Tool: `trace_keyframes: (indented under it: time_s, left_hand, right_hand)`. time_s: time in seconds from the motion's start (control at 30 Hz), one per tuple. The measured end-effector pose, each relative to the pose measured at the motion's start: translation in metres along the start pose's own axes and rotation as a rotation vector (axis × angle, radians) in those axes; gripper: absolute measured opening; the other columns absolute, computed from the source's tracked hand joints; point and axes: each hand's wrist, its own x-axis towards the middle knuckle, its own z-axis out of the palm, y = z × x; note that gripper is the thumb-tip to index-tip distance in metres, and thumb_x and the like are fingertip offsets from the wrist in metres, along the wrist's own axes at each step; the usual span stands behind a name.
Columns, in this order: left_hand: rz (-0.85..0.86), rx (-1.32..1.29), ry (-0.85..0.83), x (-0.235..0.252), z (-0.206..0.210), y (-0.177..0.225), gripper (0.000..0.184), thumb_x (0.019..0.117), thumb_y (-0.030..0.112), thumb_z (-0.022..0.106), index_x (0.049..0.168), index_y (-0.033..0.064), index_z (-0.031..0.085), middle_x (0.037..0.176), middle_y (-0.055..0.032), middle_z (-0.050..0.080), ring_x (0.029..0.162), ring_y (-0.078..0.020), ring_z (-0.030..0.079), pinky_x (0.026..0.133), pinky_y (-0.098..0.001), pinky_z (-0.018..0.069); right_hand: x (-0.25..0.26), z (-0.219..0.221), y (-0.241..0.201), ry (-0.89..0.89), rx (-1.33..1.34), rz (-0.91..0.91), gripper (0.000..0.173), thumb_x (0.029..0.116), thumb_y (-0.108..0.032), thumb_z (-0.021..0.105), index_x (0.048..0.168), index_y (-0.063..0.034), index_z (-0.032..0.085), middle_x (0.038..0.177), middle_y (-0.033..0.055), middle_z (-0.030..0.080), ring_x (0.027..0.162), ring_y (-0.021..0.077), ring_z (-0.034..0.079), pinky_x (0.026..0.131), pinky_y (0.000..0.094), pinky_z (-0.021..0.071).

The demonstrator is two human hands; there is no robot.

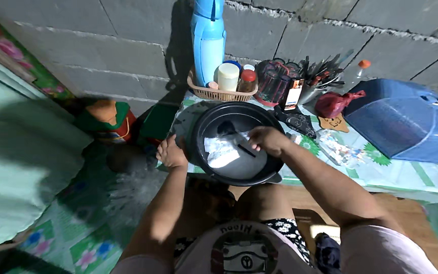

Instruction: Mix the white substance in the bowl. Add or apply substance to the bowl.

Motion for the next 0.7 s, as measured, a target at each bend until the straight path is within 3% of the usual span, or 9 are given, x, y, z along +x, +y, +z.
trace_keyframes:
  time_s: [0.07,0.17,0.27,0.33,0.43,0.53,0.7]
  left_hand:
    - [0.016,-0.018,-0.004,-0.001,-0.002,-0.001,0.037,0.1053,0.022,0.051,0.141,0.022,0.062,0.149,-0.0113,0.055,0.145,-0.0358,0.042,0.116,-0.0602,0.031]
    - [0.044,-0.042,0.009,-0.002,0.0,-0.003,0.038,0.1063,0.031,0.048,0.14,0.0207,0.062,0.148,-0.0134,0.055,0.144,-0.0374,0.042,0.114,-0.0625,0.0313]
    - [0.071,-0.032,0.02,-0.001,0.003,-0.003,0.043,0.1075,0.04,0.045,0.141,0.019,0.061,0.148,-0.0131,0.056,0.144,-0.0362,0.043,0.114,-0.0622,0.032]
    - [0.071,-0.022,0.008,-0.001,0.004,-0.004,0.04,0.1069,0.034,0.047,0.142,0.019,0.06,0.149,-0.0119,0.054,0.145,-0.0356,0.042,0.114,-0.0616,0.0319]
    - [0.053,-0.022,0.022,-0.001,0.003,-0.004,0.038,0.1047,0.025,0.05,0.141,0.0206,0.061,0.149,-0.0106,0.055,0.144,-0.0343,0.042,0.113,-0.0601,0.0331]
    - [0.052,-0.025,0.037,-0.001,0.004,-0.006,0.038,0.1051,0.028,0.049,0.141,0.0213,0.061,0.149,-0.0093,0.056,0.144,-0.0331,0.043,0.114,-0.0591,0.0328]
    - [0.044,-0.005,0.054,0.001,0.005,-0.006,0.039,0.1044,0.031,0.049,0.141,0.023,0.061,0.15,-0.0085,0.054,0.145,-0.0316,0.041,0.114,-0.0588,0.0316]
  right_hand:
    - [-0.016,-0.039,-0.009,0.114,0.105,-0.078,0.024,0.1003,0.003,0.052,0.123,-0.0013,0.056,0.092,0.0034,0.066,0.072,0.0091,0.063,0.067,0.0275,0.0553]
    - [-0.044,-0.119,0.006,0.416,0.075,-0.111,0.025,0.0977,0.0,0.058,0.122,-0.0039,0.057,0.094,0.0035,0.067,0.077,0.0108,0.064,0.072,0.031,0.0563]
    - [-0.072,-0.196,0.057,0.66,-0.194,0.081,0.038,0.0967,-0.005,0.063,0.134,0.0012,0.055,0.111,0.0151,0.065,0.084,0.0188,0.067,0.077,0.0387,0.0591]
    - [-0.089,-0.229,0.092,0.731,-0.334,0.255,0.041,0.0961,-0.005,0.064,0.136,0.0026,0.055,0.118,0.0219,0.066,0.088,0.0266,0.07,0.082,0.0461,0.0595]
    - [-0.103,-0.249,0.121,0.767,-0.376,0.443,0.041,0.0982,-0.003,0.061,0.138,0.0046,0.055,0.123,0.0276,0.064,0.097,0.0356,0.069,0.089,0.0528,0.0566]
    - [-0.105,-0.26,0.14,0.75,-0.368,0.521,0.035,0.1004,-0.008,0.058,0.135,-0.0007,0.059,0.12,0.0228,0.067,0.096,0.0338,0.069,0.085,0.0526,0.0566]
    - [-0.102,-0.254,0.11,0.728,-0.657,0.486,0.03,0.0998,-0.01,0.058,0.125,0.0038,0.066,0.122,0.0314,0.066,0.115,0.0497,0.063,0.098,0.0728,0.0452]
